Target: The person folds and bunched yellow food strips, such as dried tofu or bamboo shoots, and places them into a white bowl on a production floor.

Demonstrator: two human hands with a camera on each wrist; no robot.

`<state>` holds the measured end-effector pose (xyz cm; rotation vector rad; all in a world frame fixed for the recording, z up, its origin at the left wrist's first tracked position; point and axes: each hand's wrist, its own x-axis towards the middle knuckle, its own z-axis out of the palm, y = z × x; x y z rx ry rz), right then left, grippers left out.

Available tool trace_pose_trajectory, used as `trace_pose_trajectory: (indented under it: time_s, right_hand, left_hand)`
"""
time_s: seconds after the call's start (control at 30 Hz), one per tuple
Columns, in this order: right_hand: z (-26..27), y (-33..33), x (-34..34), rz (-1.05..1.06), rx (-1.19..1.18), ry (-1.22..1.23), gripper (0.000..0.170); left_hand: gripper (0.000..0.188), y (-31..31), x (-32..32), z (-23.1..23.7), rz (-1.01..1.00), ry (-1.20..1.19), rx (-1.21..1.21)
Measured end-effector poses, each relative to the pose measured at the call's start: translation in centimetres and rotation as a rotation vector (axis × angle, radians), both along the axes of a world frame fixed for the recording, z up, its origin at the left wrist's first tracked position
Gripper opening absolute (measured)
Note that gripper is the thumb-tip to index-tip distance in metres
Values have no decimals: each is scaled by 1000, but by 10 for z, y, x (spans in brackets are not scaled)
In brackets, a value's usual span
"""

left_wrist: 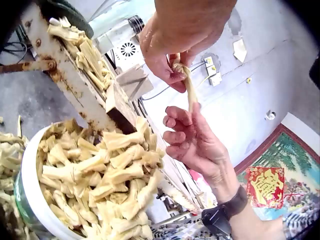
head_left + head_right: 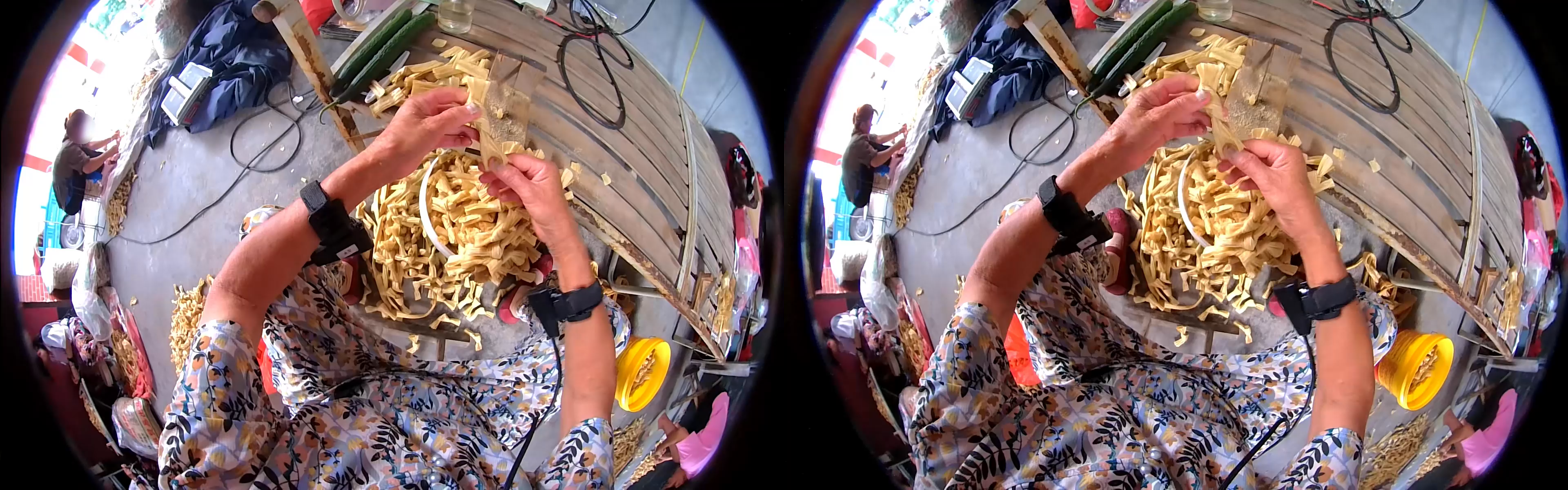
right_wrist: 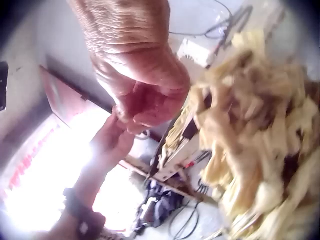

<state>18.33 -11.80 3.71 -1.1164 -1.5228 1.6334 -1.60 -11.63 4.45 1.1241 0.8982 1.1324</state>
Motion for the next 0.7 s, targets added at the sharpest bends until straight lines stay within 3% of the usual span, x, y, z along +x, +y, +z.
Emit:
trace_pose_trajectory:
  time_s: [0.03, 0.1, 0.27, 0.5, 0.63, 0.7]
  right_hand:
    - [7, 1, 2, 22, 7, -124, 29]
    - [15, 10, 14, -45, 50, -86, 38]
    - [4, 15, 5, -62, -24, 114, 21]
    - [10, 6, -9, -377, 528, -15, 12]
    - [7, 13, -6, -226, 280, 172, 14]
    - [3, 15, -8, -259, 241, 200, 14]
  left_hand:
    - [20, 0, -2, 0, -26, 26, 29]
    - [20, 2, -3, -2, -70, 106, 76]
    - [21, -8, 19, -4, -228, 308, 134]
    - [23, -5, 34, -3, -169, 159, 6]
    - [24, -16, 36, 10, -155, -21, -94]
    - [21, -1, 36, -13, -138, -58, -44]
